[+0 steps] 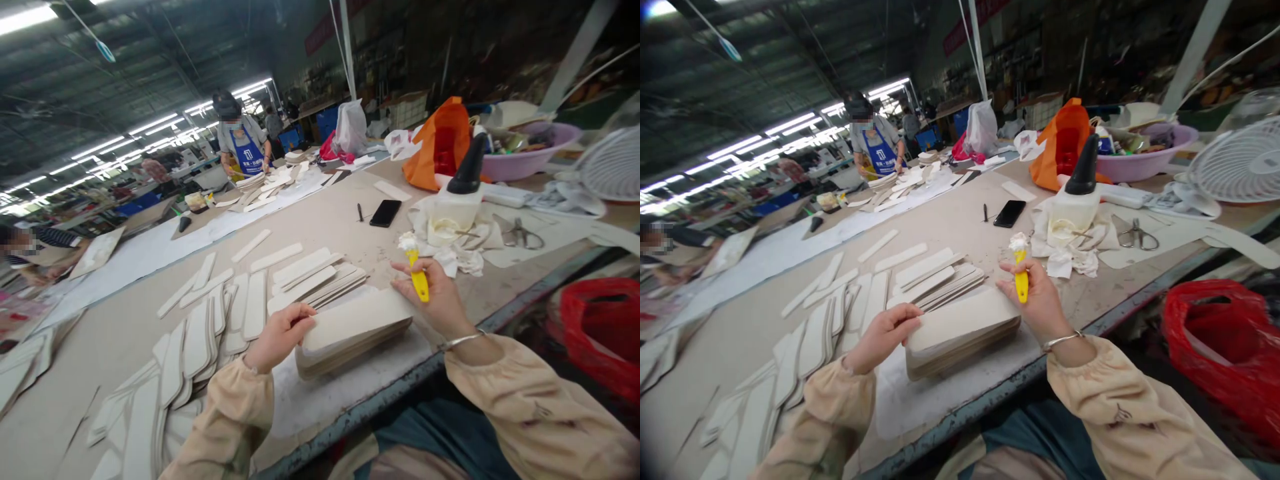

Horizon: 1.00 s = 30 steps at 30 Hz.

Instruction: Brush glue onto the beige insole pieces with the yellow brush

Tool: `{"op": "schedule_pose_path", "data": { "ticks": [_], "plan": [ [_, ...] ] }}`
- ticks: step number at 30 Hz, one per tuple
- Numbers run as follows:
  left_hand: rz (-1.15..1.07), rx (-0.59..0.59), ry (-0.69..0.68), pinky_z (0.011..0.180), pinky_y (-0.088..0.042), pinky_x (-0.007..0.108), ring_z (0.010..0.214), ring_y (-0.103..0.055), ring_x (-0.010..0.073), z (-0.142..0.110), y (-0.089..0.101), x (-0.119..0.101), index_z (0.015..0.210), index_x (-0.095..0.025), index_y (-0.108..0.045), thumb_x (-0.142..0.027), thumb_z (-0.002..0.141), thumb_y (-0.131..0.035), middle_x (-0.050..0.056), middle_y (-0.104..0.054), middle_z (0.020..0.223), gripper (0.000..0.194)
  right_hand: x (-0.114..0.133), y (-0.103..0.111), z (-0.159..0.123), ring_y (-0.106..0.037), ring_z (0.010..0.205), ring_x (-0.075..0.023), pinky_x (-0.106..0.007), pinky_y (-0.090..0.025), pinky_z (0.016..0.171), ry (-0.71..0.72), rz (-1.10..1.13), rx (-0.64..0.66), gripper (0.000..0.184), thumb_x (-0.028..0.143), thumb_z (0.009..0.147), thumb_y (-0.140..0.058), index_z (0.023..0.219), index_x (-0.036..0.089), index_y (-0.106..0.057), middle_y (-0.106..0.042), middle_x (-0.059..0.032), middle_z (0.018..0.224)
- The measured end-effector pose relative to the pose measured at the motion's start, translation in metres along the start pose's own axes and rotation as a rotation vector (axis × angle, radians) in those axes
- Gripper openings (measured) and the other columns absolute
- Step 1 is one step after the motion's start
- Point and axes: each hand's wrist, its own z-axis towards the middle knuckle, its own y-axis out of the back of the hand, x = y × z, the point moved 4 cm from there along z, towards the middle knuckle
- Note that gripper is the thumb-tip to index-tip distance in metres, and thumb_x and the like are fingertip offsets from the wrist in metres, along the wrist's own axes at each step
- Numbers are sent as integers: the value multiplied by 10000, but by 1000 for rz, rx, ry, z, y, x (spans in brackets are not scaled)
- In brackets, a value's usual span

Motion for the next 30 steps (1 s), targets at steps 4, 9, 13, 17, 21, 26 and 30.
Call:
{"op": "schedule_pose_path", "data": {
  "ticks": [4,9,13,17,21,26,30],
  "plan": [
    [-37,-24,47,566,-463,247,597,-562,114,-6,-1,23,1057,-177,-553,-349,825,-548,-17,-558,751,288,-4,-7,-3,-681,939,-223,-349,-523,784,61,-174,62,315,384,781,-685,896,250,-425,-696,-89,1099],
    [11,-75,125,519,-445,247,528,-545,107,-12,2,41,1021,-191,-519,-351,790,-578,-39,-566,704,286,-10,-21,-2,-691,811,-219,-362,-532,733,72,-296,150,296,408,794,-673,932,247,-467,-702,-74,1077],
    [60,-115,170,502,-416,240,496,-525,107,-15,6,47,992,-190,-530,-355,764,-607,-46,-585,643,292,-15,-29,-1,-682,746,-210,-350,-524,691,91,-399,191,278,424,807,-656,944,244,-493,-704,-69,1081],
    [91,-128,209,509,-407,246,487,-538,114,-16,3,54,989,-186,-540,-369,751,-617,-43,-609,632,310,-16,-31,0,-680,719,-209,-331,-519,655,117,-454,194,272,435,809,-647,940,242,-507,-709,-72,1062],
    [121,-138,222,528,-409,256,495,-554,125,-16,-1,58,987,-186,-552,-379,742,-622,-41,-620,624,320,-18,-33,1,-687,723,-207,-319,-518,640,140,-484,203,239,406,820,-639,930,244,-501,-708,-67,1073],
    [182,-146,234,568,-414,271,512,-555,133,-17,0,53,989,-176,-580,-375,744,-613,-31,-625,632,318,-20,-35,0,-700,813,-231,-332,-524,679,196,-556,214,207,359,840,-628,949,250,-490,-704,-57,1087],
    [236,-154,256,598,-410,282,535,-557,142,-16,1,50,986,-167,-608,-371,743,-604,-27,-620,628,318,-20,-36,-2,-694,883,-239,-344,-528,728,251,-581,233,184,318,853,-616,963,242,-489,-700,-60,1086]
  ]
}}
